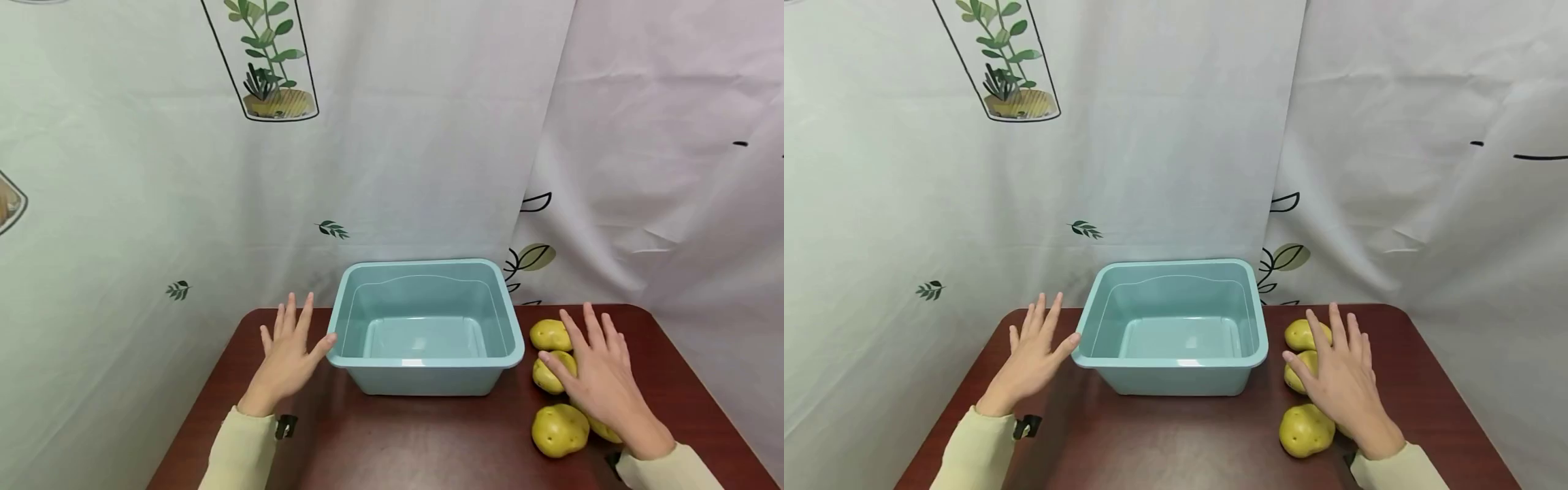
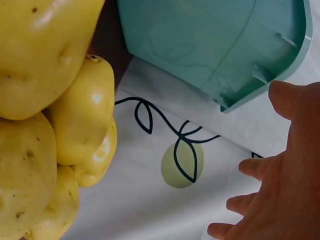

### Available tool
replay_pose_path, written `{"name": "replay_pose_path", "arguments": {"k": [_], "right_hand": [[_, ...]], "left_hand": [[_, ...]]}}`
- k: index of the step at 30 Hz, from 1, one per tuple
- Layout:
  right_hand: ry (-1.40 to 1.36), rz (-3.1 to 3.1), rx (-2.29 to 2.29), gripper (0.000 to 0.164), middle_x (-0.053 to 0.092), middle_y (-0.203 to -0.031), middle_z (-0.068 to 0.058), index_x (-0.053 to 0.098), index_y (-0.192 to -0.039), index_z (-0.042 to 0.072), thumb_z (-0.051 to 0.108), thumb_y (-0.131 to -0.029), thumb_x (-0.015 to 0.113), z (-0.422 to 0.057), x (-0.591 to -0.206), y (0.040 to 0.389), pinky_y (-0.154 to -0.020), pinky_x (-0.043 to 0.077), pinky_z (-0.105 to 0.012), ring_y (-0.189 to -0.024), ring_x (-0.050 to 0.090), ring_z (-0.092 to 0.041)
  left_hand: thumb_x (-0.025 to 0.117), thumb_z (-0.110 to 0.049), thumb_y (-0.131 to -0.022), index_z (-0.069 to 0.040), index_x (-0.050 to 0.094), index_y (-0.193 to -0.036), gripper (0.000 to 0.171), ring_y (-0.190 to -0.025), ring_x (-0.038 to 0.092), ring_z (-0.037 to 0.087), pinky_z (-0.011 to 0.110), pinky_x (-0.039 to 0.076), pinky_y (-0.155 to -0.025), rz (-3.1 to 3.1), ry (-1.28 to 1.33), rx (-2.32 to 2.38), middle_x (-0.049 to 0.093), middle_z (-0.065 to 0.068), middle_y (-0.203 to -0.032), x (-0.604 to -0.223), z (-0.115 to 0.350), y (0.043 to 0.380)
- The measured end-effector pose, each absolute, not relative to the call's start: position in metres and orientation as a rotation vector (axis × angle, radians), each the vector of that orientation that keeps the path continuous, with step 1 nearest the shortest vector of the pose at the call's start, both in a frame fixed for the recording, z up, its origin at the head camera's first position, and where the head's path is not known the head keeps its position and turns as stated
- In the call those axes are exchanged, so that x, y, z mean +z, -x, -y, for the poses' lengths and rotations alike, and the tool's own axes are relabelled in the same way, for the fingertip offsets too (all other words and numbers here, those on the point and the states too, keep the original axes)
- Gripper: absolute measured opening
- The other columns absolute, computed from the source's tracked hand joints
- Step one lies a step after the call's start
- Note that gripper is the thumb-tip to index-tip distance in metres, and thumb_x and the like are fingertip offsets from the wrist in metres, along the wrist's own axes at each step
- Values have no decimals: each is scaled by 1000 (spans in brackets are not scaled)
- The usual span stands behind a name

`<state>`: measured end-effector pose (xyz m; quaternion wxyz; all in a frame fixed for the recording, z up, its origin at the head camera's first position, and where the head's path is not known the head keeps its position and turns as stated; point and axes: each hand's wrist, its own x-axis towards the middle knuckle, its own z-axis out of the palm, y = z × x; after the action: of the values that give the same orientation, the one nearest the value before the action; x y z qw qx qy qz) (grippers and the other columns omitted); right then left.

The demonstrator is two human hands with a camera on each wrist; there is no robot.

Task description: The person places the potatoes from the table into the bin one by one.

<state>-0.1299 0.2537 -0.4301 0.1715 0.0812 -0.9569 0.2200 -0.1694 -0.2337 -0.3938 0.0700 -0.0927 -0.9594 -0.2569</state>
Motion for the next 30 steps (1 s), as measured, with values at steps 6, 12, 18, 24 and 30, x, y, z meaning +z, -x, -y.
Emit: {"name": "replay_pose_path", "arguments": {"k": [6,12,18,24,30], "right_hand": [[-272,2710,638,79,7,-163,-29,26,-159,5,43,-99,61,-253,-434,124,-114,-1,-69,-148,0,-54],[-272,2755,661,78,7,-163,-30,26,-159,5,44,-100,59,-250,-433,120,-116,0,-66,-148,0,-53],[-263,2765,677,78,9,-164,-28,28,-158,5,43,-99,61,-248,-435,114,-109,12,-74,-148,4,-52],[-302,2741,670,77,12,-163,-27,30,-158,6,42,-98,63,-246,-439,109,-106,15,-75,-146,10,-54],[-341,2725,668,73,16,-162,-29,33,-157,5,37,-98,64,-245,-444,105,-116,7,-65,-144,14,-56]], "left_hand": [[54,-57,-98,-17,13,-163,87,-151,-8,45,74,-12,-108,2881,337,-791,-3,19,-167,-395,224,171],[57,-58,-96,-18,15,-163,89,-152,-6,42,73,-8,-110,2878,369,-800,-1,17,-167,-396,217,172],[59,-58,-95,-18,15,-163,90,-152,-2,41,73,-6,-110,2849,421,-804,3,17,-167,-398,209,172],[59,-58,-95,-16,18,-163,89,-153,0,39,71,-6,-112,2856,447,-806,4,14,-168,-400,204,172],[60,-60,-94,-17,16,-163,93,-153,4,38,71,-4,-112,2865,474,-810,4,10,-168,-402,202,172]]}}
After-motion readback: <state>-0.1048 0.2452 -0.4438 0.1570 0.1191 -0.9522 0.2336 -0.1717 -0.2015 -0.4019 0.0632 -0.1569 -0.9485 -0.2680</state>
